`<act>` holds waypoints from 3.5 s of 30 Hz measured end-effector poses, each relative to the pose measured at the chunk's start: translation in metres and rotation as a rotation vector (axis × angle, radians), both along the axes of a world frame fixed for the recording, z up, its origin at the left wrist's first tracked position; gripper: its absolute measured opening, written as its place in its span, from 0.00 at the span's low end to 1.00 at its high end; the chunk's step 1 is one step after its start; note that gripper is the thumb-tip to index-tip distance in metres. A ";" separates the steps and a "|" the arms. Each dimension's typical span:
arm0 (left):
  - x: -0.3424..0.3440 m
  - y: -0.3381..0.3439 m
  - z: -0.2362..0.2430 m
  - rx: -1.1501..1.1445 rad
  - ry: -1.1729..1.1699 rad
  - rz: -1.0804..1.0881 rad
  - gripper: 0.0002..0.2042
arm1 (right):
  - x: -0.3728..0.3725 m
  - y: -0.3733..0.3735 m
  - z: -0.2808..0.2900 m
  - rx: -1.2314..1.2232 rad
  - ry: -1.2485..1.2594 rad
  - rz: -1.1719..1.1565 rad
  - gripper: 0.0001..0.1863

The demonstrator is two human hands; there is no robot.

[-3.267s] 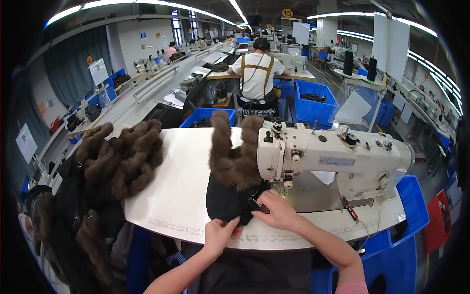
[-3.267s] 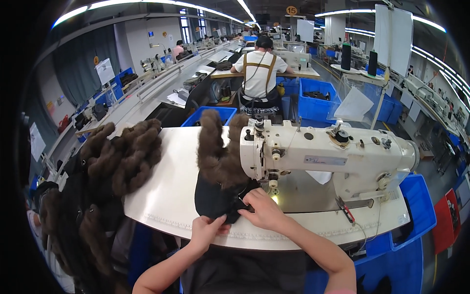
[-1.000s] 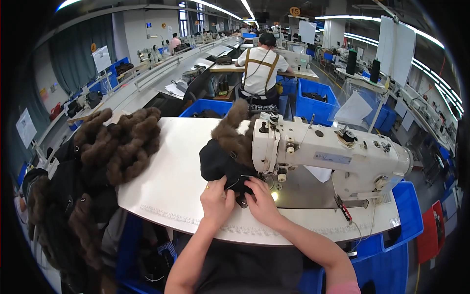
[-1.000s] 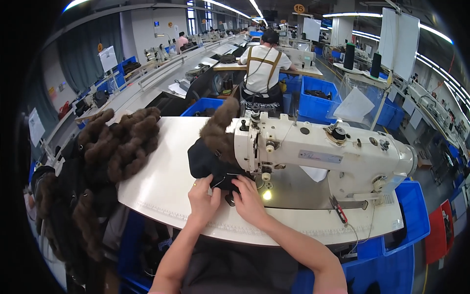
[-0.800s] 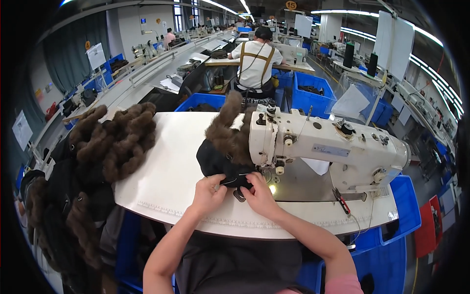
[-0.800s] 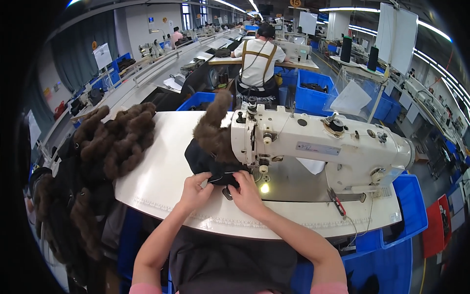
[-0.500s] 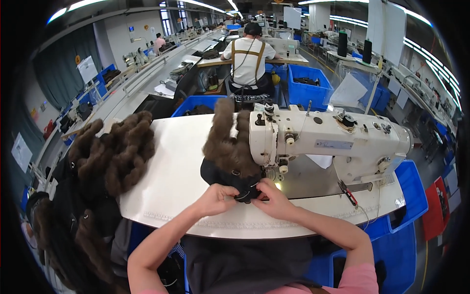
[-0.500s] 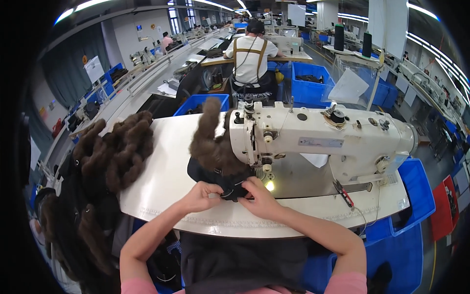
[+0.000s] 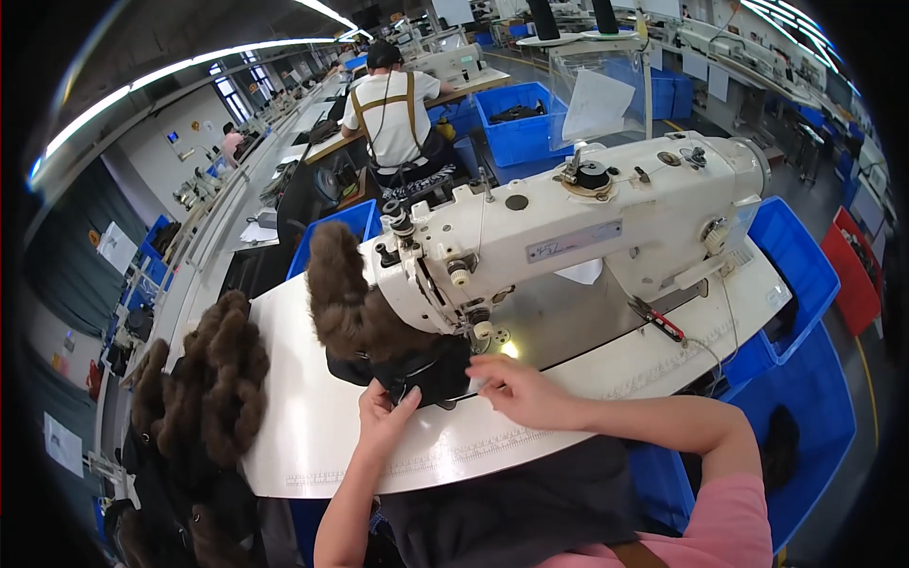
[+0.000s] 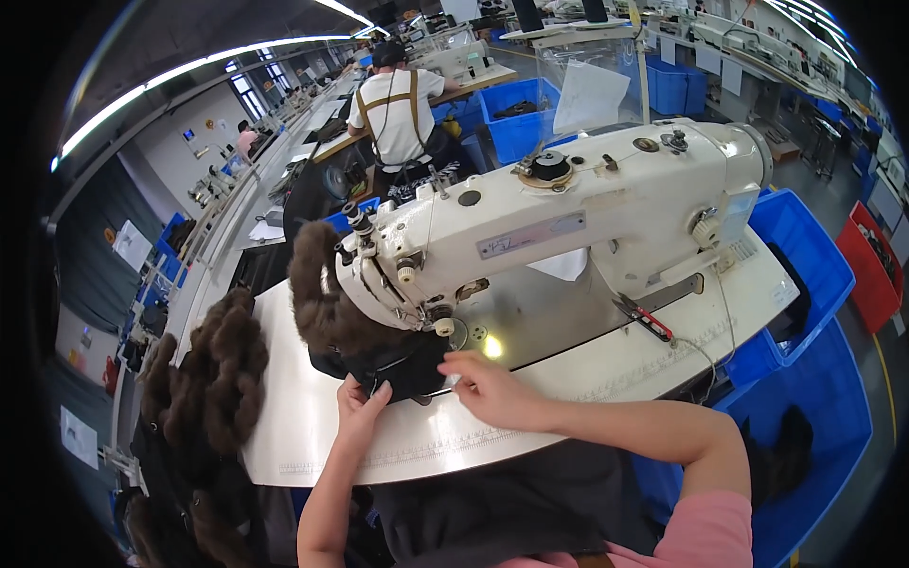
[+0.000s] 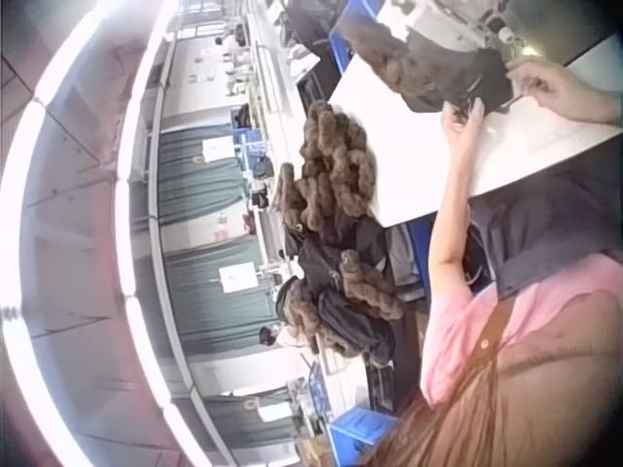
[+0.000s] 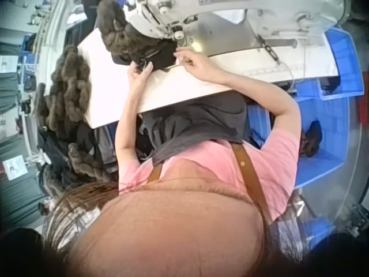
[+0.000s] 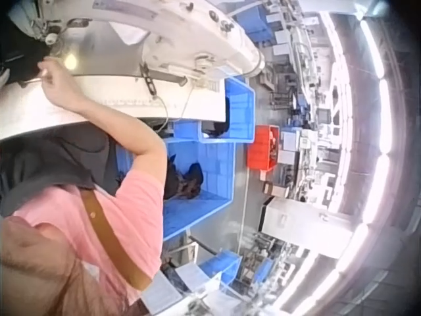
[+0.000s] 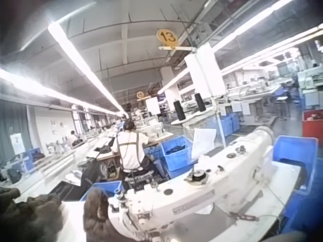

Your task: Sewing fur trim onto black fabric using an industrial sewing machine in a workshop.

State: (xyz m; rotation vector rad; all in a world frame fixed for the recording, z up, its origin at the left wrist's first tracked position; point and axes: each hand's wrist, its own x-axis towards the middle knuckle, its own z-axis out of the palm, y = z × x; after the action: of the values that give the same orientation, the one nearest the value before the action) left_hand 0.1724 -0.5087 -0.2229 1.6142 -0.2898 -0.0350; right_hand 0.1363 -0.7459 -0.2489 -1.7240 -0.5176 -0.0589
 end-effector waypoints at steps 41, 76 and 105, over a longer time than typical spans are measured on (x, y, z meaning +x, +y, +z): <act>0.002 0.003 0.026 0.253 0.025 -0.321 0.14 | 0.052 0.007 0.004 -0.487 -0.435 0.014 0.20; -0.034 -0.042 0.018 0.885 -0.448 0.522 0.11 | 0.052 0.028 -0.003 -0.395 -0.422 -0.141 0.07; 0.011 0.028 0.023 0.494 0.276 -0.390 0.11 | 0.051 -0.010 -0.018 -0.530 0.086 0.114 0.14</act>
State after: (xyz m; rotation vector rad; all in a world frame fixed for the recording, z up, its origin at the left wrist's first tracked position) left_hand 0.1838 -0.4808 -0.1999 1.9889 -0.3975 -0.6669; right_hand 0.1876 -0.7555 -0.2669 -2.1952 -0.6021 0.2539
